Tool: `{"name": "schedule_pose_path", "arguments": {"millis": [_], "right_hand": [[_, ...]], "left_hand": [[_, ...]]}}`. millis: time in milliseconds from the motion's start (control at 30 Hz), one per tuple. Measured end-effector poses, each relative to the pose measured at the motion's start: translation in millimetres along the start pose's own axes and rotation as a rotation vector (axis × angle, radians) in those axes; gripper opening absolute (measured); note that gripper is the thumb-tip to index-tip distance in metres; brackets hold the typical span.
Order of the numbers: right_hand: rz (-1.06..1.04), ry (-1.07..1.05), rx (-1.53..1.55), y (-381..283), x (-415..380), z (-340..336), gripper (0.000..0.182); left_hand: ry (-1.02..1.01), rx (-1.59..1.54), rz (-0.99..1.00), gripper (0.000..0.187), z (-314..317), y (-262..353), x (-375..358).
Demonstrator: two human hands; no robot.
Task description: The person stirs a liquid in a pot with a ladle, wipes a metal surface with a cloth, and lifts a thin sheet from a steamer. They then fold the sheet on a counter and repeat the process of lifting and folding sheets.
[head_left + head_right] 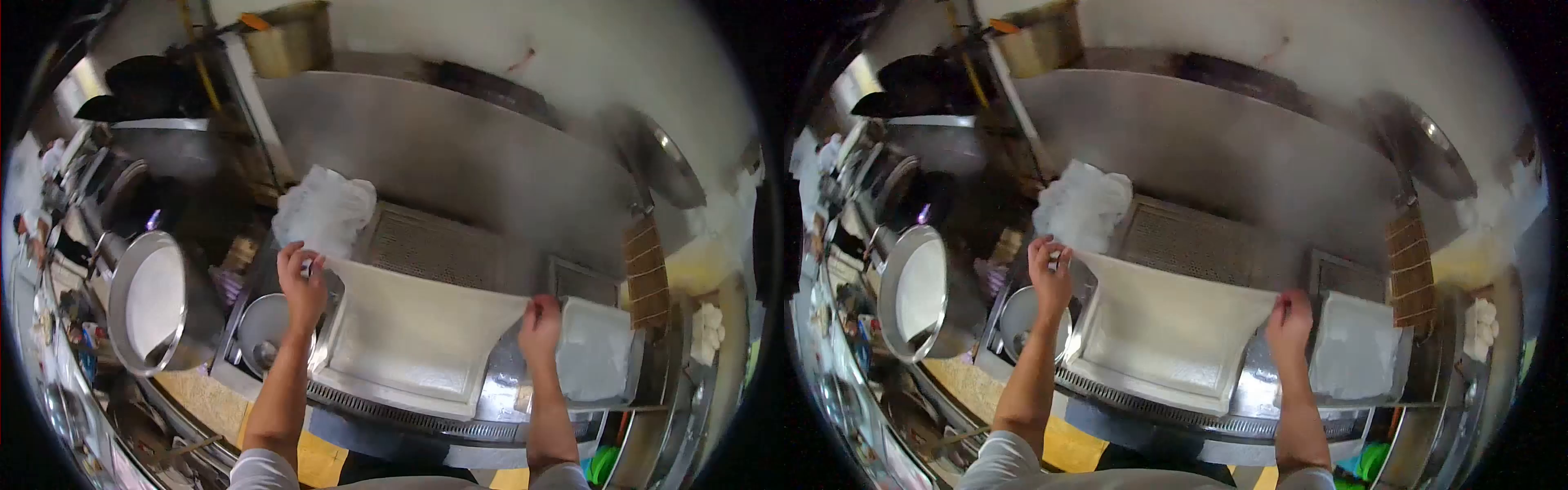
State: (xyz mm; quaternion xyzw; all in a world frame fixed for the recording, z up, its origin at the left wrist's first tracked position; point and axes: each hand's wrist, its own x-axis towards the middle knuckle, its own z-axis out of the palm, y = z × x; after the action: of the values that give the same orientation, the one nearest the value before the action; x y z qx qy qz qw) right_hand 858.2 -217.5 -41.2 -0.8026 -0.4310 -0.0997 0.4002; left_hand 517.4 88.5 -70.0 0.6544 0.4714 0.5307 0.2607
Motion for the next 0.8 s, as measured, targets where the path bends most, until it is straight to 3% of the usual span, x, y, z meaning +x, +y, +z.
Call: {"name": "schedule_pose_path", "arguments": {"millis": [67, 367, 600, 700, 800], "right_hand": [[-0.002, 0.003, 0.098, -47, -15, -40, 0.006], [-0.634, -0.022, 0.421, -171, -69, -164, 0.016], [-0.992, -0.129, 0.743, -292, -113, -210, 0.027], [-0.981, -0.22, 0.86, -358, -152, -222, 0.025], [-1.167, -0.251, 0.963, -429, -188, -226, 0.02]], "left_hand": [[0.114, 0.002, 0.002, 0.01, -50, 22, -27], [0.661, 0.091, 0.041, 0.01, -282, 125, -191], [1.013, 0.153, 0.084, 0.009, -450, 204, -336], [1.19, 0.132, 0.051, 0.003, -522, 236, -406], [1.388, 0.235, 0.068, 0.008, -586, 285, -478]]}}
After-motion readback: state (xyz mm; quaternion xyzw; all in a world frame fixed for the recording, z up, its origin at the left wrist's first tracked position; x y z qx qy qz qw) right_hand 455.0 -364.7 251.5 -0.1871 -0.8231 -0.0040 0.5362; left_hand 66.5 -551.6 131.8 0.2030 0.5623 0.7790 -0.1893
